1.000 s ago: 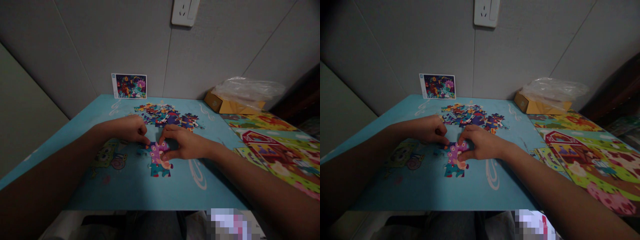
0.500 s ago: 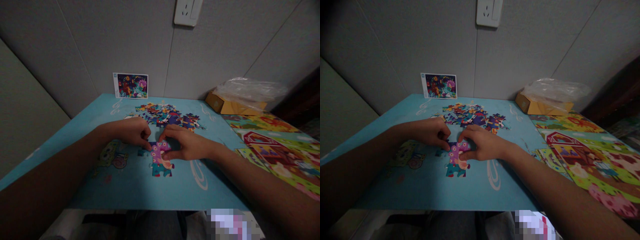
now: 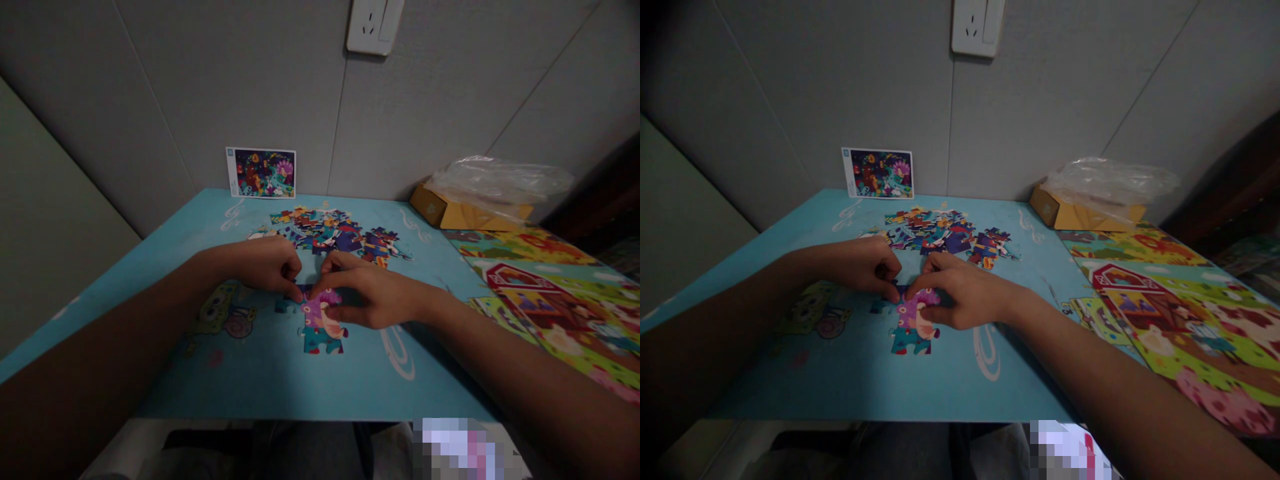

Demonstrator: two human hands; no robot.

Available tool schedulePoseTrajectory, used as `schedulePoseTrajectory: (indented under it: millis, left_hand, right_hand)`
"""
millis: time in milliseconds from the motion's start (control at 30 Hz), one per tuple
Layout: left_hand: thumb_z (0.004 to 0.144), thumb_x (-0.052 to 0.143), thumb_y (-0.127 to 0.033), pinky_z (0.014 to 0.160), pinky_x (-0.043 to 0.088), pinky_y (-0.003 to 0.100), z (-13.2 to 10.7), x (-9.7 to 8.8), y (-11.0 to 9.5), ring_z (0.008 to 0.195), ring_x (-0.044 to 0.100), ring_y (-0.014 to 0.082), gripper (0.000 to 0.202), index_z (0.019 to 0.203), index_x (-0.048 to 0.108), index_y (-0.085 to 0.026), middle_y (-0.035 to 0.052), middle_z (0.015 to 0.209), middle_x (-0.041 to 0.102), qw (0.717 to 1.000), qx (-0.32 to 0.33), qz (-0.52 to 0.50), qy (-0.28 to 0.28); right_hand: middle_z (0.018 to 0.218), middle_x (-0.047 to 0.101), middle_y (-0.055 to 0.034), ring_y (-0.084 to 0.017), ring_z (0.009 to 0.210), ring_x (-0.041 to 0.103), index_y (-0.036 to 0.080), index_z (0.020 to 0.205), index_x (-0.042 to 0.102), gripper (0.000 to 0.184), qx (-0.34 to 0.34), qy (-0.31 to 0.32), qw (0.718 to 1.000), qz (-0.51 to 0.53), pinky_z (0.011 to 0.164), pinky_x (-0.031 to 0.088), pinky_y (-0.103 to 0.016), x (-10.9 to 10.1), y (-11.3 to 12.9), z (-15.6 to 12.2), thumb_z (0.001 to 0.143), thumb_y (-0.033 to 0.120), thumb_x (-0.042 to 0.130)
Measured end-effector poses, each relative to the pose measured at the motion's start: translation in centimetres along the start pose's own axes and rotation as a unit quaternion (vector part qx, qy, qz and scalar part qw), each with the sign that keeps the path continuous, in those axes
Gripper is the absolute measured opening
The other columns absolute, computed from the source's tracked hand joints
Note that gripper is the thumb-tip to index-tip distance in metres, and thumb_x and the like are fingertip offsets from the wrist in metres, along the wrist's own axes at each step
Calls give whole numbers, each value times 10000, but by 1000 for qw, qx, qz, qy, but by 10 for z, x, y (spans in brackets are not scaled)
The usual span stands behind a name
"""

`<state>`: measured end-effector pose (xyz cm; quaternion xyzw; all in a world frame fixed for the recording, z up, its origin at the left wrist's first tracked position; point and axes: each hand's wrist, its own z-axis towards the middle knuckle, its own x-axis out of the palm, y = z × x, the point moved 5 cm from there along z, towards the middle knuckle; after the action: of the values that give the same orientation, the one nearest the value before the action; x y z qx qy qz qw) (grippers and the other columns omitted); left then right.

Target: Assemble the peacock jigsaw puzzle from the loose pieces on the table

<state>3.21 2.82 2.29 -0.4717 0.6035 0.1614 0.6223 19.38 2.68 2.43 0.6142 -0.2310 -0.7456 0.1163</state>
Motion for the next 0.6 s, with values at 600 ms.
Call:
schedulePoseTrajectory:
  millis: [600]
  left_hand:
    - [758, 769, -372, 497, 258, 223, 4, 6, -4, 470, 451, 71, 319, 588, 602, -161, -54, 493, 529, 999, 31, -34, -11]
  right_hand:
    - [1049, 554, -114, -226, 990, 529, 146, 1132, 698, 301, -10, -2, 1000, -7, 914, 452, -389, -1, 2, 1, 842, 223, 668]
